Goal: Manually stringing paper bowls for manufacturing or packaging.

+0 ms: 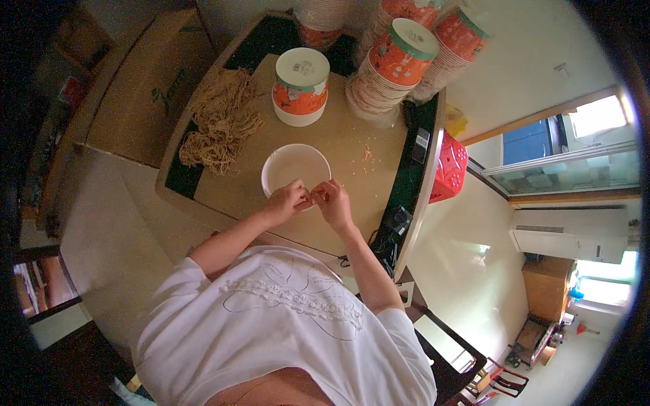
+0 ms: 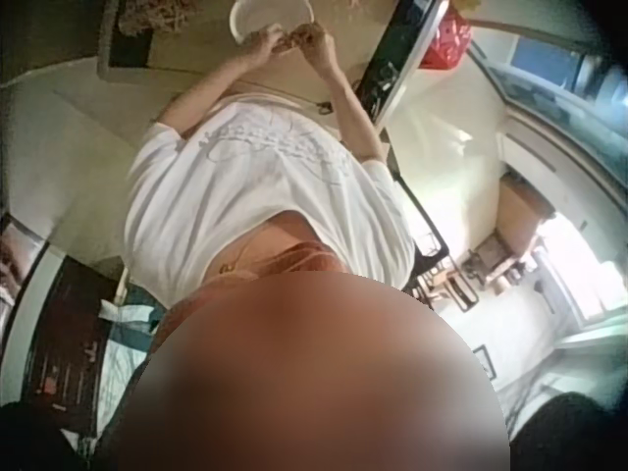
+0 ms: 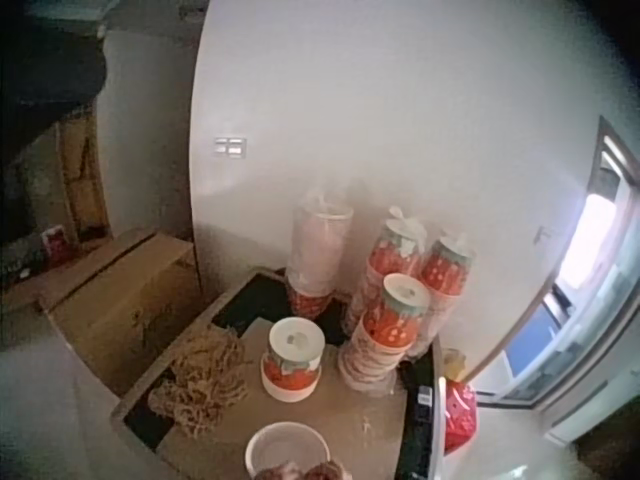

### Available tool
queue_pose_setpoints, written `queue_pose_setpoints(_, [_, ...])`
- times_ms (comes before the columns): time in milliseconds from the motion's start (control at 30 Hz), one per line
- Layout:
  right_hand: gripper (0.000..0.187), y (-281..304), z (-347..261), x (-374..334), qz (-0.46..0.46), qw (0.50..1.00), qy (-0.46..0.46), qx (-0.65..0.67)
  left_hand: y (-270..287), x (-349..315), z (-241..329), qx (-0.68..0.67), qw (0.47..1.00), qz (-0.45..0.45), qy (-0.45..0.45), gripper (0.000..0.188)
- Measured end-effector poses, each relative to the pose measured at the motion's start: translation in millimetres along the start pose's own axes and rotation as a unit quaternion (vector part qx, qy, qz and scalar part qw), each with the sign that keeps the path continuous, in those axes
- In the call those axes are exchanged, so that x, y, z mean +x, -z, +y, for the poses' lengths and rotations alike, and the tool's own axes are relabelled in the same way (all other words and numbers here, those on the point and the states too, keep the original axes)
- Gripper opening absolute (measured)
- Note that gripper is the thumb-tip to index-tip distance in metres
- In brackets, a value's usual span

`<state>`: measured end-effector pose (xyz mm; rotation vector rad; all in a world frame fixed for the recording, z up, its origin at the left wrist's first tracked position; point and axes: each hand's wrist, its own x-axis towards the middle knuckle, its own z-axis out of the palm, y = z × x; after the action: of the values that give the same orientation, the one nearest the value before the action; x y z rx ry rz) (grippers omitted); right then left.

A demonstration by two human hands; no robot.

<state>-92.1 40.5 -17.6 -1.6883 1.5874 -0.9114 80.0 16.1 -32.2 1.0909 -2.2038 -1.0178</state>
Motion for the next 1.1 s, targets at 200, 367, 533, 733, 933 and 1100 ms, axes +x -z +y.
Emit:
queue_pose_setpoints(200, [0.009, -6.6, -14.9, -14.5, 0.049, 0.999, -0.006, 0.009, -29.9, 3.0, -32.6, -0.273, 0.956, 0.001, 0.109, 0.018])
queue_pose_setpoints(367, [0.009, -13.4, -14.2, -22.0, 0.101, 0.994, 0.008, -0.036, -15.5, 10.2, -26.4, -0.441, 0.828, -0.086, 0.335, 0.017])
queue_pose_setpoints(533, [0.009, -20.7, -7.9, -26.2, 0.134, 0.991, 0.000, -0.014, -15.6, 9.3, -30.3, -0.564, 0.714, -0.104, 0.400, 0.013])
queue_pose_setpoints(733, [0.013, -23.0, -7.9, -27.7, 0.133, 0.988, 0.070, -0.043, -14.6, 6.2, -37.2, -0.599, 0.668, -0.090, 0.433, 0.010])
queue_pose_setpoints(933, [0.014, -20.2, -7.9, -27.5, 0.111, 0.991, 0.073, -0.031, -12.0, 2.4, -35.1, -0.598, 0.667, -0.085, 0.436, 0.012])
queue_pose_setpoints(1100, [0.017, -14.9, 1.7, -21.4, 0.017, 0.993, -0.067, 0.096, -10.9, -1.3, -25.7, -0.460, 0.797, -0.056, 0.387, 0.010])
